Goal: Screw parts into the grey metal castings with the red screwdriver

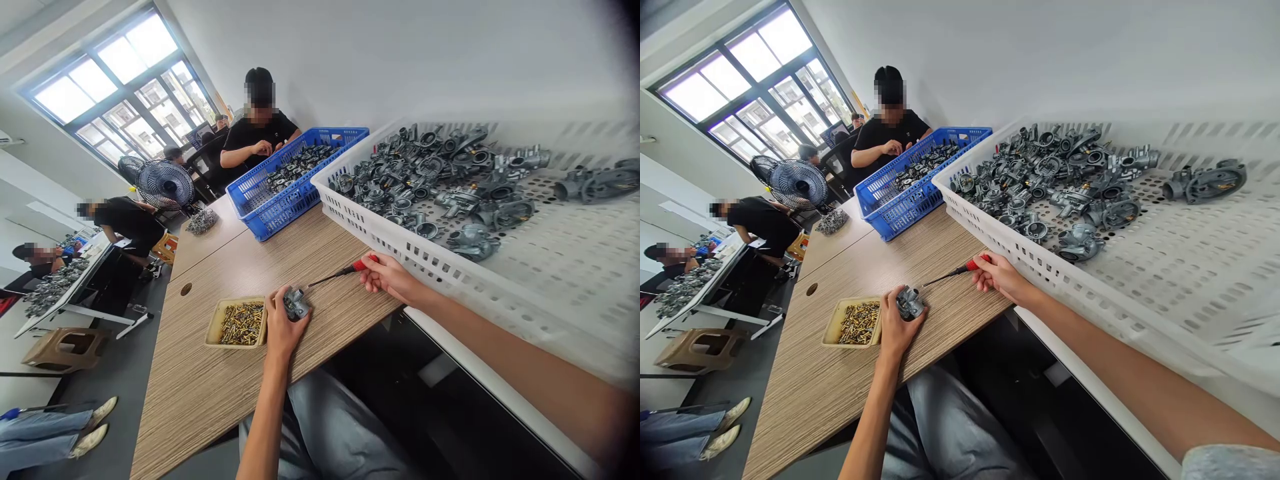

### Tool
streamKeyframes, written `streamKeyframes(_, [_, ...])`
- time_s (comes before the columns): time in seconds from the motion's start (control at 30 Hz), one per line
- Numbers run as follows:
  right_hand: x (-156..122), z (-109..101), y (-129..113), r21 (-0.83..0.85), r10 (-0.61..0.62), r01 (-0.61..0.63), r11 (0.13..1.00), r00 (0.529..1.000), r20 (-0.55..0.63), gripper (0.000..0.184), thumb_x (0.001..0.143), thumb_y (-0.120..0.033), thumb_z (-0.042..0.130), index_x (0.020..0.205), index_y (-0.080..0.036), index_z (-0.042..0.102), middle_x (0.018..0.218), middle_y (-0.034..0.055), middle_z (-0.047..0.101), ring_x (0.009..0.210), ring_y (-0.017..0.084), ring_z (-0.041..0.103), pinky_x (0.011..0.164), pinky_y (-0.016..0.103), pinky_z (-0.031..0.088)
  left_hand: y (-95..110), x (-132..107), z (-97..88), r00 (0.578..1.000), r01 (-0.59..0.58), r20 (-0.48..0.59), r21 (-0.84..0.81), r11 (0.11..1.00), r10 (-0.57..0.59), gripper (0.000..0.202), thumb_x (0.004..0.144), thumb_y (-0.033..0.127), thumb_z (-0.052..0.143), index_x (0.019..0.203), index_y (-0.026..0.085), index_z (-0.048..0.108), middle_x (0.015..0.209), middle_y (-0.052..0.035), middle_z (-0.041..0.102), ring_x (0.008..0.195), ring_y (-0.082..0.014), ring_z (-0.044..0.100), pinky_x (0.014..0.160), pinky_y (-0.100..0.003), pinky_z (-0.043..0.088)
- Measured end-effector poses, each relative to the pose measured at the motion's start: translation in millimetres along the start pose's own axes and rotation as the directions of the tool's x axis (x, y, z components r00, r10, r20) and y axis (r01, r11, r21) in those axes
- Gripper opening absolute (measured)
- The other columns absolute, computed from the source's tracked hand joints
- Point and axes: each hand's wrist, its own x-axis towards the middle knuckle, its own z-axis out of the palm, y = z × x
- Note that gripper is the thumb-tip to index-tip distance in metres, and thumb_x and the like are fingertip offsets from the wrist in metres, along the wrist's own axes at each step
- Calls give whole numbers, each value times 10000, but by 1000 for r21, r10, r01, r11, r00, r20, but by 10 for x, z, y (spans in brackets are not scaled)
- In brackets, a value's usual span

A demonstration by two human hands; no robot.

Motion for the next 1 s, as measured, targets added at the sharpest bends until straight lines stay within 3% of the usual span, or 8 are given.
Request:
streamKeyframes(0.17, [2, 1, 6, 5, 0, 0, 1000, 1000, -7, 504, 808, -649, 818, 891, -213, 577, 665, 32, 704, 540, 136, 617, 473, 239, 442, -22, -10, 27, 998, -44, -49, 23, 999, 45, 799, 778, 336, 865, 1440, 233, 429, 1302, -126, 527, 1237, -306, 566, 1085, -498, 495])
streamKeyframes(0.33, [-1, 0, 0, 5, 0, 0, 1000, 1000, 7, 505, 809, -653, 815, 885, -217, 571, 667, 27, 705, 534, 132, 612, 468, 236, 430, 10, -1, -7, 995, -65, -66, 63, 996, 69, 659, 802, 418, 857, 1331, 232, 511, 1301, -126, 569, 1235, -313, 569, 1089, -508, 484])
streamKeyframes(0.5, [-25, 1, -17, 23, -4, 3, 1000, 999, 34, 499, 810, -652, 814, 873, -223, 566, 676, 23, 709, 539, 129, 608, 479, 232, 434, 47, 2, -19, 992, -116, -39, 113, 987, 121, 660, 832, 392, 831, 1391, 241, 514, 1322, -128, 612, 1232, -319, 572, 1104, -518, 456])
streamKeyframes(0.73, [-54, 14, -39, 21, -17, 16, 1000, 997, 76, 479, 816, -632, 816, 876, -222, 574, 686, 27, 708, 581, 143, 621, 512, 241, 454, 58, -13, -2, 995, -94, -27, 101, 990, 97, 708, 797, 400, 853, 1418, 256, 544, 1296, -125, 543, 1201, -303, 565, 1067, -493, 489])
streamKeyframes(0.9, [-46, -1, -33, 4, -16, 15, 1000, 994, 104, 424, 846, -582, 807, 890, -219, 594, 711, 28, 709, 596, 147, 624, 526, 253, 458, 60, -16, 28, 996, -70, -45, 40, 997, 72, 762, 769, 364, 874, 1403, 221, 477, 1243, -123, 592, 1178, -309, 586, 1043, -508, 502])
streamKeyframes(1.0, [-50, 6, -40, 5, -12, 12, 1000, 995, 100, 422, 844, -580, 809, 900, -221, 594, 716, 26, 708, 594, 145, 621, 530, 255, 458, 82, -6, 33, 997, -72, 3, 10, 997, 72, 727, 783, 321, 862, 1398, 237, 483, 1294, -123, 581, 1228, -305, 584, 1082, -503, 492])
